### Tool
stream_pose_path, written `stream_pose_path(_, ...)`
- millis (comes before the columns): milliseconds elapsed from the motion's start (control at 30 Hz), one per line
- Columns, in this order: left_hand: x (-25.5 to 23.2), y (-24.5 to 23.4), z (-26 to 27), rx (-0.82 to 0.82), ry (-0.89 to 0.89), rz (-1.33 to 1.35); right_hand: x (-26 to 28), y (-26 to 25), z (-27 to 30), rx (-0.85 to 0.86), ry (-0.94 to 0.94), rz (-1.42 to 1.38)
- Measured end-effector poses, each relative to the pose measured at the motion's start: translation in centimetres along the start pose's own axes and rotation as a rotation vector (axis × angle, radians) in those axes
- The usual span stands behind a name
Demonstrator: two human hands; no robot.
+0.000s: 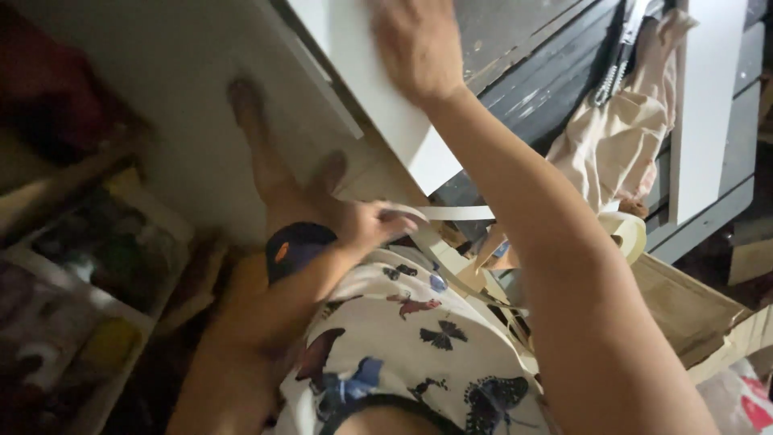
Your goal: Sanding the edges of white boards, trimming excess material with a utility knife, and organizing tape rolls.
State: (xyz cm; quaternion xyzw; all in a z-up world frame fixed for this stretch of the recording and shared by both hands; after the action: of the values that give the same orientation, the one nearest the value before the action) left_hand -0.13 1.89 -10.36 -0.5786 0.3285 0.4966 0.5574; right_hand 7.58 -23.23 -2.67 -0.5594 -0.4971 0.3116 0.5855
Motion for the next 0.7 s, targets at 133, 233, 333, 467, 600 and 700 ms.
stream_pose_path(133,-1.2,-12.4,1.0,0.164,-0.933,0.095,3.3,-0.1,4.1,0.585,-0.358,0.143)
stream_pose_path(233,5.6,-13.5,1.4,-0.357,-0.227,-0.032,3.1,0.1,9.4,0.817,-0.472,0.536)
stream_pose_path(333,8.1,-13.4,1.1,-0.369,-0.094,0.033,3.6,-1.1,13.9,0.432,-0.463,0.105)
stream_pose_path(467,0.6,-11.7,-1.6,-0.231,-0.215,0.291,1.6,-1.4,14.9,0.304,-0.522,0.163)
stream_pose_path(600,-0.1,-9.8,-4.9,-0.26,-0.261,0.302,-2.2,-1.2,12.9,0.264,-0.096,0.023)
stream_pose_path(700,-2.4,-7.4,-5.4,-0.276,-0.319,0.233,-2.5,-0.9,13.1,0.259,-0.013,-0.065)
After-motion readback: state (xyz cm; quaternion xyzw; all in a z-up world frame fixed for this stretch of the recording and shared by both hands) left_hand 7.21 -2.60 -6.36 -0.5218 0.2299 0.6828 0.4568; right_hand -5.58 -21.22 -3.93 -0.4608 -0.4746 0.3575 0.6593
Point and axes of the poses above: each hand's wrist, its own z-axis away from the middle knuckle, its own y-axis out of the palm, x = y × z, the point moved 6 cm from there along -z, towards the middle knuckle, and after that the axes turned 6 degrees about x, right-handed, at the moved point
